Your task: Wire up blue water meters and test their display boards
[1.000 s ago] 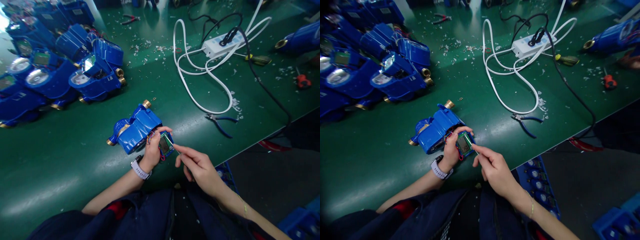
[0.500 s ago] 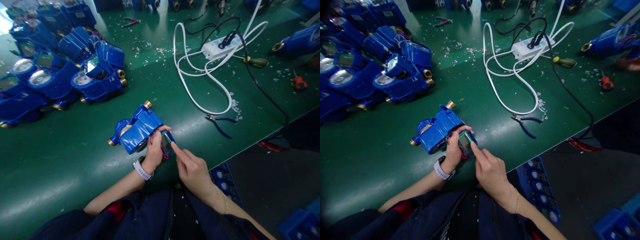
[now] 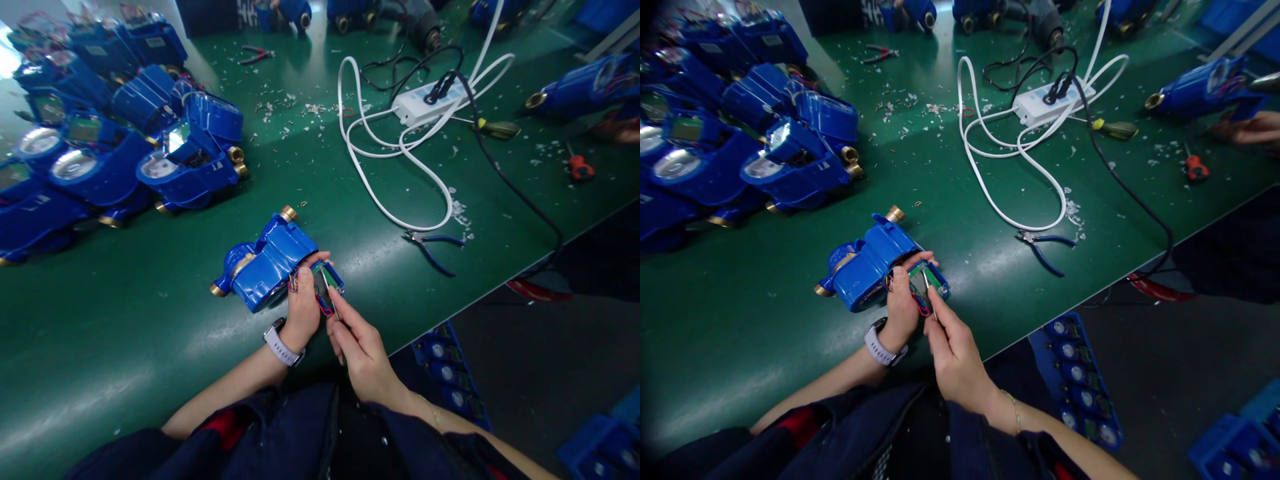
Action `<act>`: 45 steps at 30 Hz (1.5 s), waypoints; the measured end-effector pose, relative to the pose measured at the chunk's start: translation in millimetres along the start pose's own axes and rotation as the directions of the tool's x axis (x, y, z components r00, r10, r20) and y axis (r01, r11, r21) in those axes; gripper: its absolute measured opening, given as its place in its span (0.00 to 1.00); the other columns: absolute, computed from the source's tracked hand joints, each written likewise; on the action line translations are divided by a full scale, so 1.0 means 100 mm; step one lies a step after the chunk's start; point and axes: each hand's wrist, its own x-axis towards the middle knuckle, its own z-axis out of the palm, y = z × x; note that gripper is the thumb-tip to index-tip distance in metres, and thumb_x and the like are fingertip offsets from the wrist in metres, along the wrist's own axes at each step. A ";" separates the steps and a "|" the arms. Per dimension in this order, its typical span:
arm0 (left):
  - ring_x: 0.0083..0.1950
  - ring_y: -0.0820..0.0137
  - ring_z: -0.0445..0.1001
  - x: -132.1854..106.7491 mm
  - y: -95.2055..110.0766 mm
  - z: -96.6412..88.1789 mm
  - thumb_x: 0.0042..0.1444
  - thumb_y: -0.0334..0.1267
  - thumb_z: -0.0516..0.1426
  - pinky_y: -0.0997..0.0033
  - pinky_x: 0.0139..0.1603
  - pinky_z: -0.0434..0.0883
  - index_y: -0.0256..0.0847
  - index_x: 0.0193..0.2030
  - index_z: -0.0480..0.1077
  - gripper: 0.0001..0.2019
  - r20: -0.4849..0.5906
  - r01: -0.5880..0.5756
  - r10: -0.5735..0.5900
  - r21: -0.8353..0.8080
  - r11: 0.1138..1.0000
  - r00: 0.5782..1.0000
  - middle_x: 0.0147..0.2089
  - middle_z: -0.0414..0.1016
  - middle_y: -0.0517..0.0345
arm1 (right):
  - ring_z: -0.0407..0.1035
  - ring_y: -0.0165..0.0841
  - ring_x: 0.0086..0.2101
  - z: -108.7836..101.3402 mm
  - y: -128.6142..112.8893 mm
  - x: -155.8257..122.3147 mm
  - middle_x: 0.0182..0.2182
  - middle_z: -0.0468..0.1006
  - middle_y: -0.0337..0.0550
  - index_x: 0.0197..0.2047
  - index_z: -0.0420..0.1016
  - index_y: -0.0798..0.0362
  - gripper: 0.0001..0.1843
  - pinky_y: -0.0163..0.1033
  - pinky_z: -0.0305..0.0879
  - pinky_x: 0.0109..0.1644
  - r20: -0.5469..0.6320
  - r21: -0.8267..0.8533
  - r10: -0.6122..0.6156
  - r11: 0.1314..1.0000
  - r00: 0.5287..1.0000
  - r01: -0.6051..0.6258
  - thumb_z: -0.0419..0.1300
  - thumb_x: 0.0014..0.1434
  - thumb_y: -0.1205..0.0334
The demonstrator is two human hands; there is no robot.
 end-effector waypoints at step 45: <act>0.40 0.65 0.73 0.07 0.17 -0.14 0.64 0.50 0.46 0.66 0.42 0.69 0.44 0.47 0.75 0.20 0.244 0.047 -0.076 0.123 0.991 0.967 0.40 0.75 0.54 | 0.56 0.25 0.14 -1.03 -1.00 0.75 0.21 0.74 0.36 0.41 0.82 0.47 0.18 0.31 0.49 0.16 0.547 -0.540 0.215 0.829 0.809 0.145 0.51 0.60 0.63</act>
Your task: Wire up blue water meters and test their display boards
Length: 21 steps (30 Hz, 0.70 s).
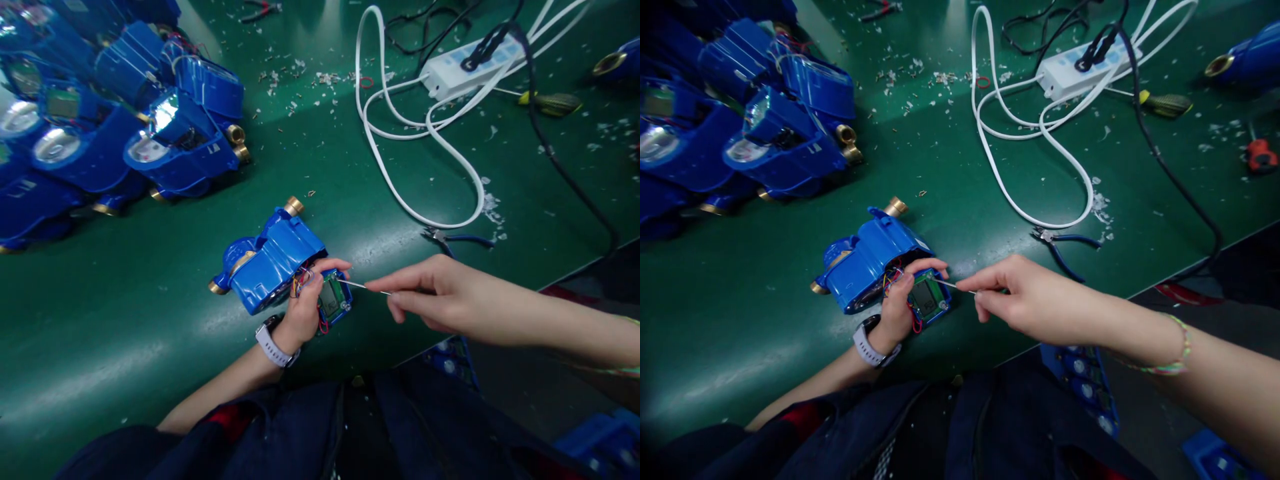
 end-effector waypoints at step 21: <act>0.40 0.66 0.74 0.02 -0.01 0.02 0.62 0.52 0.48 0.70 0.39 0.72 0.41 0.44 0.75 0.21 -0.023 0.025 -0.026 -0.071 0.997 0.999 0.40 0.76 0.54 | 0.71 0.32 0.28 0.89 0.49 -0.10 0.34 0.75 0.48 0.62 0.65 0.62 0.24 0.35 0.70 0.30 -0.396 -0.516 -0.460 0.828 0.795 0.222 0.47 0.64 0.75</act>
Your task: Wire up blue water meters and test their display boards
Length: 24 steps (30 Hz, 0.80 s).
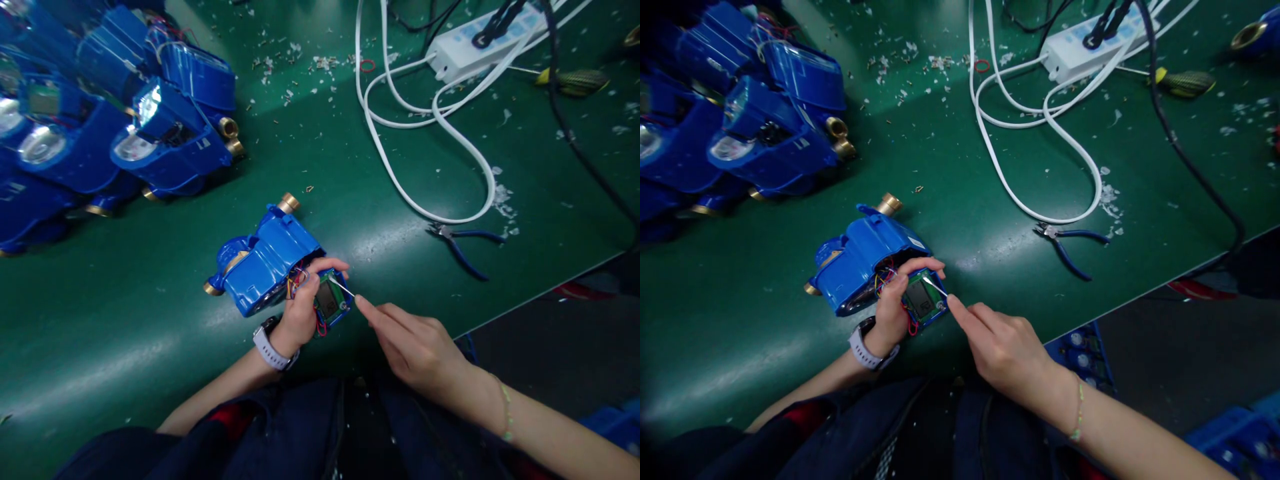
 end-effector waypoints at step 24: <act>0.41 0.67 0.71 0.00 -0.04 0.10 0.66 0.48 0.44 0.68 0.42 0.67 0.42 0.44 0.73 0.19 -0.132 -0.105 0.112 0.058 0.993 0.985 0.39 0.74 0.55 | 0.52 0.23 0.11 0.39 -0.47 0.32 0.14 0.58 0.26 0.72 0.45 0.47 0.31 0.27 0.54 0.13 0.383 0.780 0.574 0.218 0.724 -0.586 0.43 0.67 0.60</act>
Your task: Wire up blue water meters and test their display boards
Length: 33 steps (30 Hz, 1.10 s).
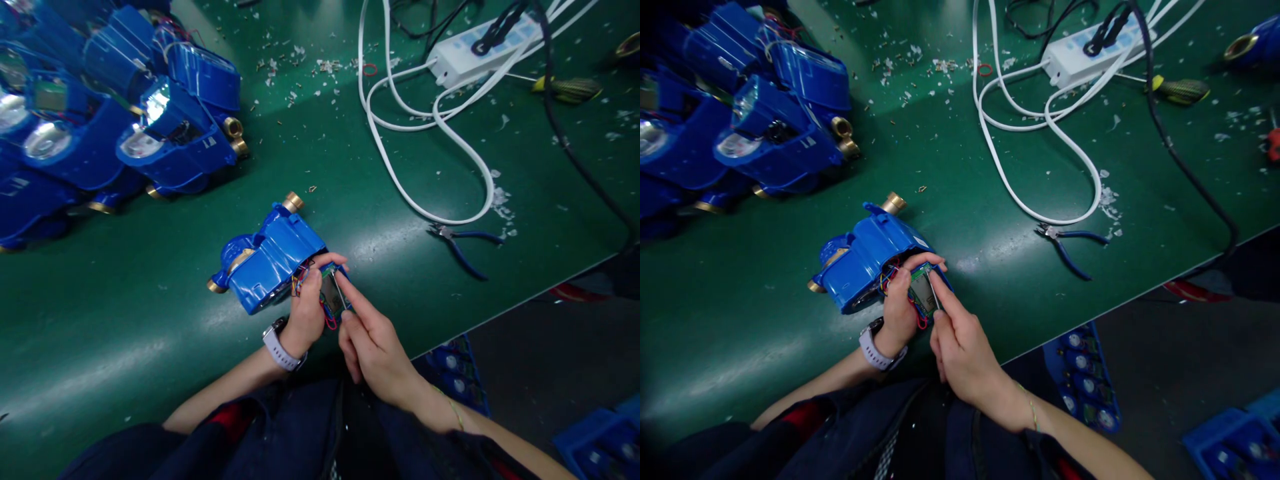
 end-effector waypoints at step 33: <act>0.43 0.64 0.71 0.02 -0.03 -0.05 0.64 0.51 0.46 0.64 0.44 0.69 0.41 0.44 0.73 0.20 0.055 0.035 -0.033 -0.030 0.999 0.998 0.41 0.73 0.52 | 0.61 0.24 0.15 -0.50 -0.40 0.00 0.18 0.71 0.31 0.70 0.54 0.49 0.28 0.31 0.56 0.20 0.233 -0.582 -0.075 0.788 0.970 0.200 0.43 0.67 0.66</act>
